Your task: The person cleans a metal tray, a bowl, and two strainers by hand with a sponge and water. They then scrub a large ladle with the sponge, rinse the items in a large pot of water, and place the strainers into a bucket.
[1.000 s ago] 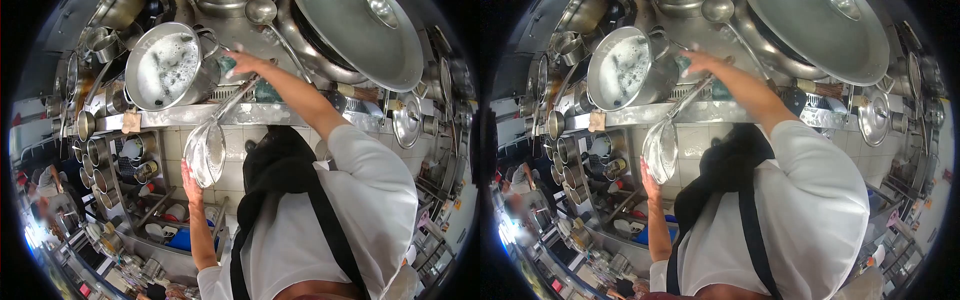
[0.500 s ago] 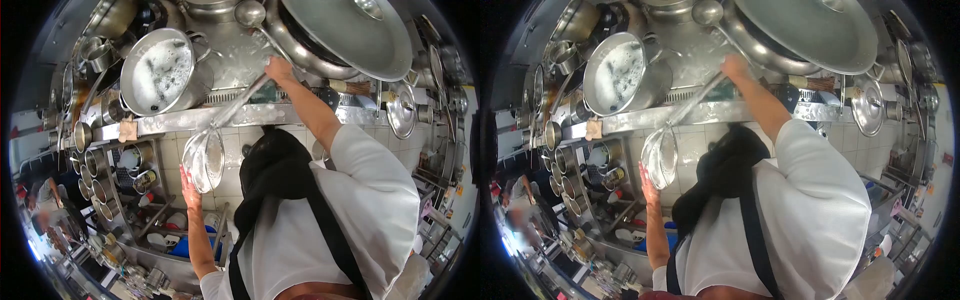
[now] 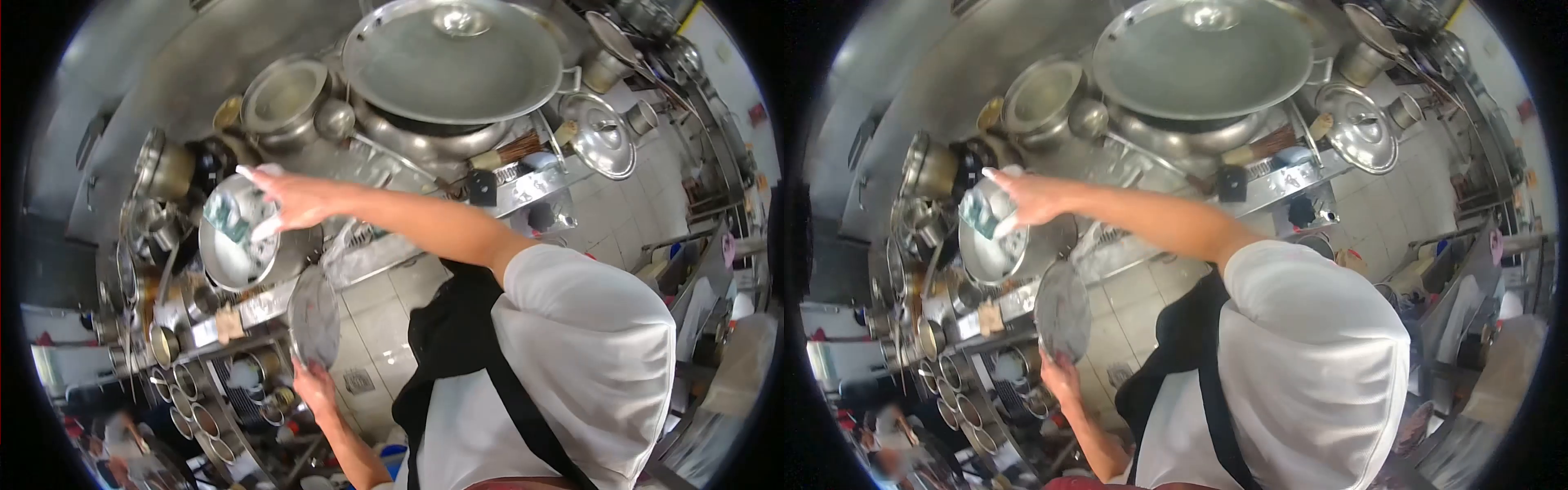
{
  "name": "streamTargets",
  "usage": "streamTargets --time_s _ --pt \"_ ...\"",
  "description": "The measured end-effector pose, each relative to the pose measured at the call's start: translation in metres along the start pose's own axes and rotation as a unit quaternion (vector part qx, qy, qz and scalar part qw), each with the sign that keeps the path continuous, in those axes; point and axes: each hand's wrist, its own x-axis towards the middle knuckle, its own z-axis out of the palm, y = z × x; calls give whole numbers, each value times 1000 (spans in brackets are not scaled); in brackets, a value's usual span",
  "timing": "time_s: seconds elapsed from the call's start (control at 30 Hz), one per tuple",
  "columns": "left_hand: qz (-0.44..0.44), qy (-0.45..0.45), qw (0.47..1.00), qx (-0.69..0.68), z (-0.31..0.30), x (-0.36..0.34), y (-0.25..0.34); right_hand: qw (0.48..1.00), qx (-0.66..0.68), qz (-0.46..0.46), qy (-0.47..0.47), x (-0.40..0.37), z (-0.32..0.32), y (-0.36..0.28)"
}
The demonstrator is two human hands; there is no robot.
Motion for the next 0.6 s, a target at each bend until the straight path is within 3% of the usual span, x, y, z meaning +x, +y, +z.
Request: streamTargets --time_s 0.03,0.07,0.1,0.13,0.17,0.2,0.27,0.33,0.43,0.53,0.6 --pt "24 33 999 1 -10 -4 11 999 -16 -5 -34 -6 -35 -10" --pt "45 68 997 3 -19 -10 21 988 -113 -95 36 -10 -71 18" --pt "51 77 996 2 -22 -13 22 974 -183 -60 116 -14 -114 52" --pt "73 128 989 -3 -24 -18 23 969 -166 32 180 -25 -171 63" --pt "95 177 980 -8 -29 -21 22 907 -254 104 318 -30 -235 127" --pt "14 146 989 -33 -35 -22 20 824 -304 191 438 -36 -297 191" --pt "45 180 982 41 -64 -13 65 716 -191 356 569 -72 -381 219" --pt "173 241 953 65 -96 8 147 747 48 402 527 -105 -402 196" --pt "207 222 944 132 -123 60 220 766 104 394 497 -106 -417 254" --pt "238 227 931 156 -124 112 287 788 86 398 461 -98 -417 307" --pt "305 219 913 159 -123 138 322 807 -49 398 434 -91 -421 344"
